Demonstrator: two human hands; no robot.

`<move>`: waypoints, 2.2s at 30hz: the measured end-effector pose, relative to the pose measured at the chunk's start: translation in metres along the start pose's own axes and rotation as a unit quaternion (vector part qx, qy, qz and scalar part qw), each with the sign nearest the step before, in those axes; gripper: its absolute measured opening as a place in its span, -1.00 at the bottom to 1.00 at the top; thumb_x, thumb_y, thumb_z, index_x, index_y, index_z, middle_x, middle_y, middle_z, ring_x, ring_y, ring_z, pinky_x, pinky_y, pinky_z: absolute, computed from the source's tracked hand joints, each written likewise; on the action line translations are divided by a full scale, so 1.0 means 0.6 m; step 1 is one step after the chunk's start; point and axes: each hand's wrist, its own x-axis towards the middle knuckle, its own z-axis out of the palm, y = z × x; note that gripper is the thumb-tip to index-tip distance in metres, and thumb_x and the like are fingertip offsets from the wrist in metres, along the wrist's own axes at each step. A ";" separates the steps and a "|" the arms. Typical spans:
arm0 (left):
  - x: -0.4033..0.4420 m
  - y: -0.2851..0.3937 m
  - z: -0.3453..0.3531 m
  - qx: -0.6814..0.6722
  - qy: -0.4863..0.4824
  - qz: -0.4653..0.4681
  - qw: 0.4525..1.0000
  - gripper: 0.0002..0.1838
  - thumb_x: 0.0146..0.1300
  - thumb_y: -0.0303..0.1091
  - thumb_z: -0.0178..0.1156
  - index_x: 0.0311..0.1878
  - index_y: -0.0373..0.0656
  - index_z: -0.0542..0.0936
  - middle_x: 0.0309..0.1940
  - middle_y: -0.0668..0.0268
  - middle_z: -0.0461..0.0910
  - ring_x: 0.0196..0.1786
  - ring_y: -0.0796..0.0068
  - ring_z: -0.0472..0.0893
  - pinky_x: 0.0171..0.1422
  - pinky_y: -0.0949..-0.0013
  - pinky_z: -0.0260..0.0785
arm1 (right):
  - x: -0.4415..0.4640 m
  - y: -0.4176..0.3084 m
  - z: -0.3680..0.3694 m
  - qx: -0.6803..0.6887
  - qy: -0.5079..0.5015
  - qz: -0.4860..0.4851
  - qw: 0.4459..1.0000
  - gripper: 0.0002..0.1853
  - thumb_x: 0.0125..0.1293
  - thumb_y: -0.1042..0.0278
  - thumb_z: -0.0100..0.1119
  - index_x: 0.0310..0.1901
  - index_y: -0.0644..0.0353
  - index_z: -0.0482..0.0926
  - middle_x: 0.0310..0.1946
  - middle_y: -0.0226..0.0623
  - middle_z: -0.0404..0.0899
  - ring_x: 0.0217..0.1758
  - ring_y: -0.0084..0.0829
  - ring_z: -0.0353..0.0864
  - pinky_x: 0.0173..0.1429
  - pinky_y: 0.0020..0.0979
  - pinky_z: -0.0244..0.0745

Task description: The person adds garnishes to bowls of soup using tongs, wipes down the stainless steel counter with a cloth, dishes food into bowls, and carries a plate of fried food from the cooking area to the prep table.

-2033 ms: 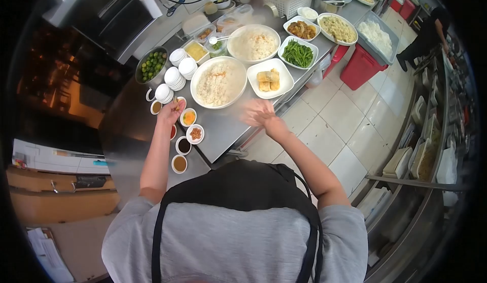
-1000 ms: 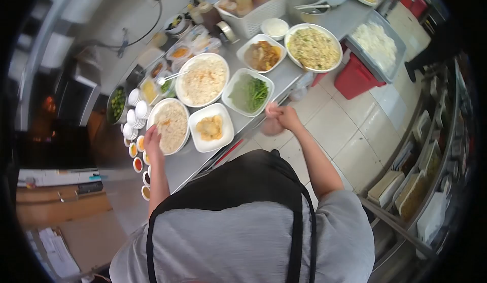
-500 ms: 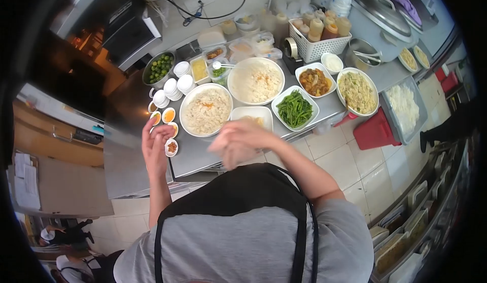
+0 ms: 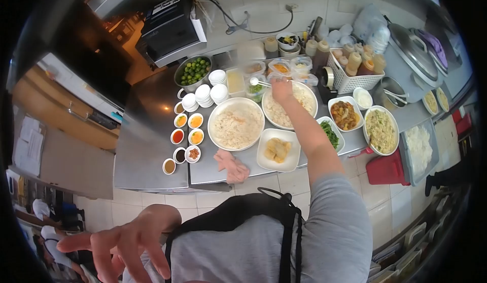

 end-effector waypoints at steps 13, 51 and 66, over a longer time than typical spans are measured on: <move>0.007 -0.021 -0.021 0.033 0.092 0.050 0.994 -0.34 0.28 -0.06 -0.07 0.35 0.38 -0.18 0.21 0.19 0.15 -0.22 0.29 0.55 -0.20 0.25 0.40 | 0.097 0.023 -0.093 0.109 0.003 -0.156 0.982 -0.91 -0.02 0.42 0.04 -0.47 0.04 0.55 -0.39 -0.28 0.57 -0.30 -0.24 0.58 -0.25 -0.27 0.46; -0.311 -0.082 -0.089 0.114 0.495 -0.302 0.806 -0.50 0.21 -0.16 0.04 0.13 -0.24 0.26 0.02 0.06 0.37 -0.10 0.32 0.49 -0.11 0.35 0.36 | -0.139 -0.059 -0.221 0.399 0.110 0.001 0.910 -0.84 0.00 0.55 0.10 -0.32 0.24 0.57 -0.43 -0.15 0.53 -0.30 -0.17 0.51 -0.19 -0.32 0.40; -0.070 -0.062 -0.331 0.688 0.262 -0.074 0.673 -0.71 0.11 -0.51 0.10 -0.06 -0.31 0.47 0.02 0.07 0.40 0.08 0.26 0.41 0.15 0.33 0.24 | -0.485 -0.042 -0.193 0.435 0.072 0.239 0.865 -0.78 0.12 0.39 0.15 -0.54 0.26 0.33 -0.73 -0.19 0.38 -0.66 -0.32 0.43 -0.52 -0.33 0.30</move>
